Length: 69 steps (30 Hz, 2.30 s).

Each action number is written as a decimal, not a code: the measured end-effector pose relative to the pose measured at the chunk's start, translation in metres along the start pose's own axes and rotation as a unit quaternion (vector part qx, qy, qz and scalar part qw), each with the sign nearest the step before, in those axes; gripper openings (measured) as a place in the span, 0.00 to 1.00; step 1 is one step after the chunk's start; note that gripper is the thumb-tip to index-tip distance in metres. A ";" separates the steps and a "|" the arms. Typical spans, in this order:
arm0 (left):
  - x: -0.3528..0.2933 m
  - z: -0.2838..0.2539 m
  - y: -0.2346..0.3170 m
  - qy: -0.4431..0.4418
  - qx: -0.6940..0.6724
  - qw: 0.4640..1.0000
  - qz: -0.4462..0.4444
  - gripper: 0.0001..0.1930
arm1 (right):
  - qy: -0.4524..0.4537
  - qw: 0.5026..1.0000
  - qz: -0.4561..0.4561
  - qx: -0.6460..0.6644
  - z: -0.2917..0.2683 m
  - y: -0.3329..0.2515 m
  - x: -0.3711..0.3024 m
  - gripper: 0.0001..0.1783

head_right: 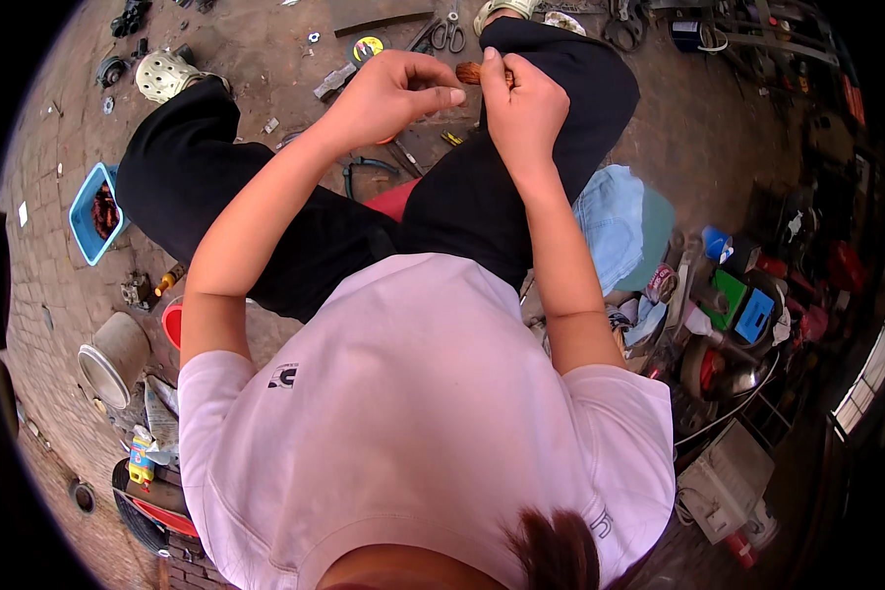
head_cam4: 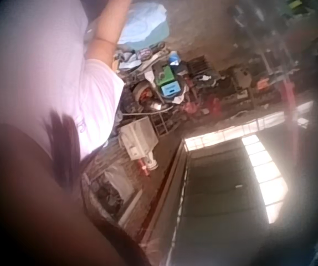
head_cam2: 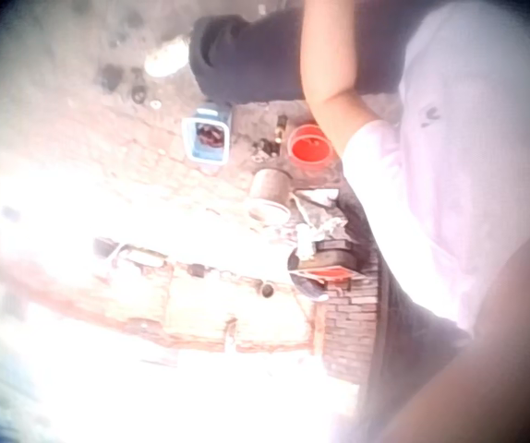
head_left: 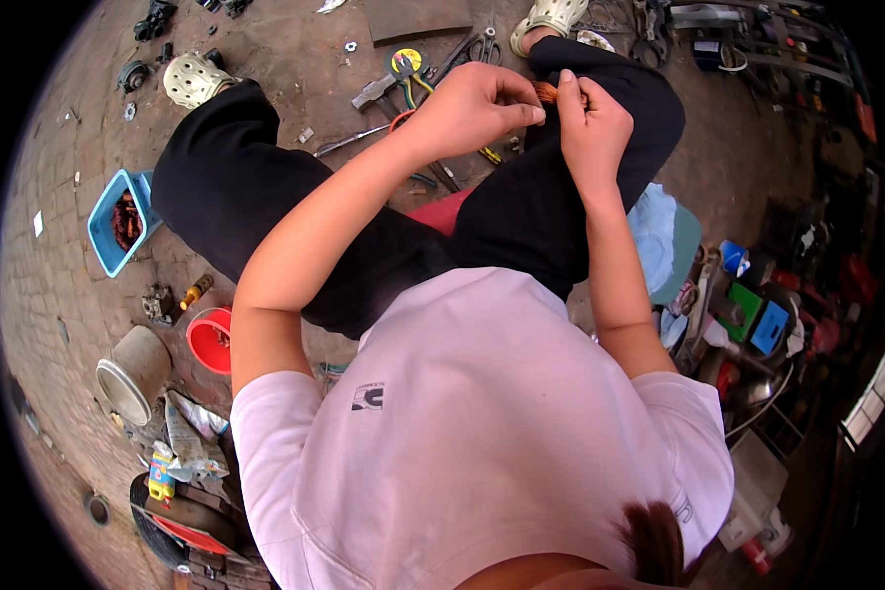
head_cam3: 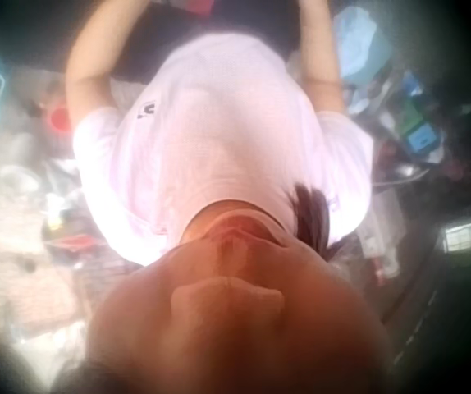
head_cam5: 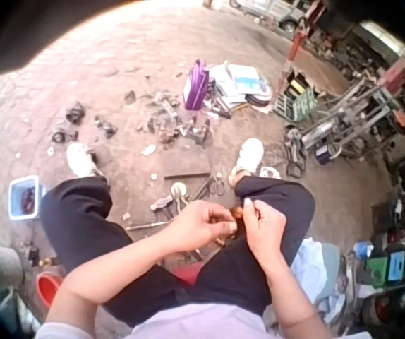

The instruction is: The person winds a copper wire around a small cylindrical core to form a coil. They then place the finished coil into a blue container and pick up a black plastic housing to inspect it with a screwdriver.

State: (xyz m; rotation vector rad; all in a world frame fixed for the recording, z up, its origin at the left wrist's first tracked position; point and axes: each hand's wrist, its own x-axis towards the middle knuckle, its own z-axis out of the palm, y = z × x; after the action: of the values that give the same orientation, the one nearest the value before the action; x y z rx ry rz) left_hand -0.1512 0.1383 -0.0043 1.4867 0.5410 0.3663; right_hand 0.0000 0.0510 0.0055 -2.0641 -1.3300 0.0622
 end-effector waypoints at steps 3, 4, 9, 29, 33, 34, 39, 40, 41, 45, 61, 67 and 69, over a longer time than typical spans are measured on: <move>-0.001 -0.005 0.009 0.036 0.104 0.991 0.077 0.08 | -0.065 0.992 -0.097 -0.039 -0.005 0.005 -0.001 0.16; -0.001 -0.007 0.008 0.040 0.105 0.990 0.083 0.08 | -0.122 0.986 -0.111 0.020 -0.008 0.008 -0.001 0.19; 0.005 -0.001 -0.010 -0.008 -0.105 0.994 0.021 0.08 | -0.133 0.938 0.032 0.319 -0.012 0.002 -0.006 0.22; -0.002 0.007 -0.005 -0.017 0.028 0.997 0.072 0.07 | -0.038 0.920 0.156 0.356 -0.002 -0.007 -0.002 0.21; -0.006 0.007 0.000 0.007 0.075 0.993 0.092 0.07 | 0.030 0.996 -0.030 0.080 0.002 0.002 -0.003 0.21; -0.005 0.005 0.000 0.032 0.113 0.987 0.110 0.07 | 0.000 0.997 -0.068 0.036 -0.002 0.000 -0.005 0.20; -0.002 -0.003 -0.004 0.080 0.199 0.952 0.217 0.07 | -0.183 0.961 -0.066 0.194 -0.015 0.001 -0.003 0.19; -0.001 -0.003 -0.002 0.058 0.147 0.971 0.179 0.07 | -0.211 0.940 -0.021 0.267 -0.016 0.007 -0.002 0.20; 0.001 -0.003 0.002 0.037 0.094 0.985 0.140 0.07 | -0.195 0.917 0.033 0.346 -0.015 0.010 -0.004 0.20; 0.001 0.003 -0.002 -0.034 -0.045 0.997 0.047 0.08 | -0.096 0.866 0.147 0.469 -0.003 0.001 -0.007 0.21; -0.005 -0.013 0.007 0.095 0.335 0.917 0.192 0.06 | -0.138 0.986 -0.075 0.047 -0.014 0.002 -0.002 0.17; 0.000 0.001 0.002 0.012 0.075 0.992 0.104 0.06 | -0.124 0.904 0.094 0.399 -0.016 -0.002 -0.007 0.18; -0.003 0.010 -0.001 -0.041 -0.021 0.999 0.027 0.06 | -0.043 0.862 0.180 0.472 -0.010 -0.011 -0.006 0.18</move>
State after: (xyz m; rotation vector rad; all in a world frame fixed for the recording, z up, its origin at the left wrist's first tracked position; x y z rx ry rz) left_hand -0.1484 0.1280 -0.0053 1.4715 0.4250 0.3556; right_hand -0.0074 0.0441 0.0171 -1.4032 -0.6857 0.8124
